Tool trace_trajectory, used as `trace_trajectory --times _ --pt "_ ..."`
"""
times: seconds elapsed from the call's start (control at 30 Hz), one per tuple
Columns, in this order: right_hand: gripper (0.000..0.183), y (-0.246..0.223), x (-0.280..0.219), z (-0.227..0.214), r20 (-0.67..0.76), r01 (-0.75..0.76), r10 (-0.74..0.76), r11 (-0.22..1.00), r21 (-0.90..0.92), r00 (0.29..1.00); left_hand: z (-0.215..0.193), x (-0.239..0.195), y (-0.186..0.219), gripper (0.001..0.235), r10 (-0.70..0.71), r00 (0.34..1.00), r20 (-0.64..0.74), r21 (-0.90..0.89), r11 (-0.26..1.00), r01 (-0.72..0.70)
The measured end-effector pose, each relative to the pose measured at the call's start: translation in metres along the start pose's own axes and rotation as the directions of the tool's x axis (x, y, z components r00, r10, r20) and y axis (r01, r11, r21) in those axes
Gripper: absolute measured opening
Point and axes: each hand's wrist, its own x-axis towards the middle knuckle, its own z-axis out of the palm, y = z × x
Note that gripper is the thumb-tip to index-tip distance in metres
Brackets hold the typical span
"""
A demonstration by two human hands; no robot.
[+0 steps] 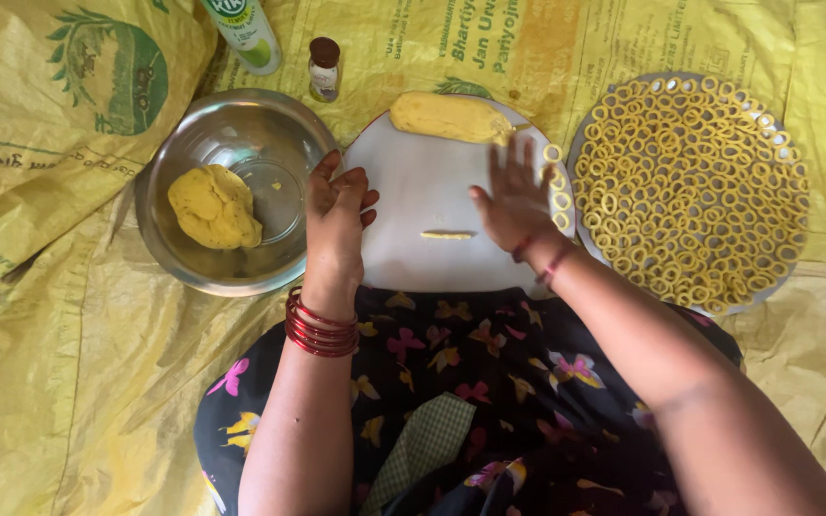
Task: The person rolls small pieces of yellow dough into thin ropes on a white board, then shapes them into rings and places them on a large metal tray. The person continues to form and arrange the rings in a circular pattern.
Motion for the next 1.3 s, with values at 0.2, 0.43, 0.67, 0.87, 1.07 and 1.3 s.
trace_trajectory --times 0.2,0.43,0.67,0.87,1.07,1.3 --pt "0.075 -0.031 0.045 0.025 0.046 0.434 -0.434 0.876 -0.211 0.900 -0.004 -0.002 0.004 0.060 0.007 1.000 0.002 0.009 1.000 -0.007" --pt "0.070 -0.046 0.033 0.102 0.189 0.663 -0.637 0.698 -0.270 0.747 -0.005 0.001 0.004 0.058 0.023 1.000 0.009 -0.008 1.000 -0.023" --pt "0.070 -0.041 0.017 0.137 -0.015 0.598 -0.615 0.773 -0.212 0.789 0.006 0.001 0.002 0.059 0.012 0.998 0.062 -0.017 1.000 -0.011" --pt "0.069 -0.012 0.096 0.072 -0.093 0.484 -0.555 0.785 -0.387 0.826 0.003 -0.003 0.009 0.058 0.012 0.999 0.051 -0.013 1.000 -0.011" --pt "0.071 -0.005 0.093 0.055 0.000 0.510 -0.545 0.785 -0.352 0.839 0.005 -0.004 0.009 0.058 0.033 0.997 0.071 -0.029 0.999 -0.031" --pt "0.073 -0.036 0.031 0.118 0.072 0.694 -0.705 0.667 -0.271 0.706 0.005 0.000 0.005 0.058 0.013 0.999 0.051 -0.015 1.000 -0.012"
